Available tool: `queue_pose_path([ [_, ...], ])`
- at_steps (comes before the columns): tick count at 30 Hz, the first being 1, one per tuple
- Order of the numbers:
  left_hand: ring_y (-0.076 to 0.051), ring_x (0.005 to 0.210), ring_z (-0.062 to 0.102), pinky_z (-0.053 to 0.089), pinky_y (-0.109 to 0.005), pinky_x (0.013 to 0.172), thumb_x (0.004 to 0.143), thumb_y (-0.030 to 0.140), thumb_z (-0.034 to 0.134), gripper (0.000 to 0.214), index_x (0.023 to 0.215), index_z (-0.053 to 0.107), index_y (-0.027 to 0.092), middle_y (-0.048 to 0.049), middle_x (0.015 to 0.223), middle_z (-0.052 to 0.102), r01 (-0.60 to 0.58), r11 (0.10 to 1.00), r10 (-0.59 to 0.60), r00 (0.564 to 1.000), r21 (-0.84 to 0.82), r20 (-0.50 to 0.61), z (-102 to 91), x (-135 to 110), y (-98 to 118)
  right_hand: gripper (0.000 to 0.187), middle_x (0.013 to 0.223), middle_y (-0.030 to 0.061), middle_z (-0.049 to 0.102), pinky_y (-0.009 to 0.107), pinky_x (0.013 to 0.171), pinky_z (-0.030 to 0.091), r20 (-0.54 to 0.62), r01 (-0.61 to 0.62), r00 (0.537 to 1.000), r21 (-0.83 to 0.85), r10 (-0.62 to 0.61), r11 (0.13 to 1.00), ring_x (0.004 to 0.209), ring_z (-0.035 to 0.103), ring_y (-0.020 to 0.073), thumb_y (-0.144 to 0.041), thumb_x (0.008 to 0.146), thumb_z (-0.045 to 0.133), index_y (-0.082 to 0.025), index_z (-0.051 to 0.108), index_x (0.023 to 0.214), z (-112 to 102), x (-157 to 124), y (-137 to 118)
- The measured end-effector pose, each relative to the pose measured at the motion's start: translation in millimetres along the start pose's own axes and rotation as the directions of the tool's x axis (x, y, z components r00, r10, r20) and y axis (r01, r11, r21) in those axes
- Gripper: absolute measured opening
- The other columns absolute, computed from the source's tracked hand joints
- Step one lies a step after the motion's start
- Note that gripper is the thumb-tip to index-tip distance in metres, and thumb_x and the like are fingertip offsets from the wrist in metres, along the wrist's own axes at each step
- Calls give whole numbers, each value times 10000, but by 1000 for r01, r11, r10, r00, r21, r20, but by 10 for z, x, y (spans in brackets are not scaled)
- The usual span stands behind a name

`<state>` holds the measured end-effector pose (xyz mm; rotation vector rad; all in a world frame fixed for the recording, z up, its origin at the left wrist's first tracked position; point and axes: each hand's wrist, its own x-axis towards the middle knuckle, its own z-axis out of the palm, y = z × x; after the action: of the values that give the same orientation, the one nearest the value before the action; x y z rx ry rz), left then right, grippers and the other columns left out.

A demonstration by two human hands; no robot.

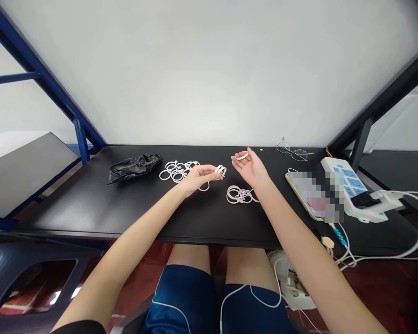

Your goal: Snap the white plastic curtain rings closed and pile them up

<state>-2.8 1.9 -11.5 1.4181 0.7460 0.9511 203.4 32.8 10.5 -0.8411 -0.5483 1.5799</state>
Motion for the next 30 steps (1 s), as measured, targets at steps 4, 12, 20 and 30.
queue_pose_path([
  [4, -200, 944, 688, 494, -338, 909, 745, 378, 759, 341, 989, 709, 145, -106, 975, 741, 8, 999, -10, 999, 52, 46, -7, -5, 2, 146, 826, 21, 720, 266, 801, 541, 43, -10, 999, -74, 13, 997, 916, 700, 164, -314, 875, 582, -216, 629, 777, 7, -20, 16],
  [12, -151, 745, 648, 500, -267, 731, 829, 338, 644, 199, 879, 724, 162, -56, 847, 725, -289, 775, 240, 957, 562, 160, 149, -64, -27, 126, 917, 30, 744, 232, 654, 528, 41, 41, 999, -217, -33, 975, 828, 720, 157, -302, 875, 588, -206, 642, 812, 16, -45, 28],
  [20, -161, 828, 655, 472, -286, 820, 872, 303, 595, 170, 907, 725, 199, -54, 921, 735, -393, 679, 286, 919, 620, 269, 197, -79, -17, 227, 942, 110, 752, 203, 339, 328, 114, 41, 993, -413, 7, 910, 445, 585, 86, -359, 866, 604, -154, 698, 839, 68, -107, 81],
  [30, -153, 733, 620, 492, -276, 710, 851, 334, 609, 182, 837, 721, 191, -52, 825, 722, -321, 698, 336, 936, 640, 104, 186, -74, -40, 99, 934, 88, 752, 180, 351, 362, 142, 74, 990, -527, 2, 847, 477, 586, 82, -169, 785, 660, -167, 705, 873, 101, -154, 121],
])
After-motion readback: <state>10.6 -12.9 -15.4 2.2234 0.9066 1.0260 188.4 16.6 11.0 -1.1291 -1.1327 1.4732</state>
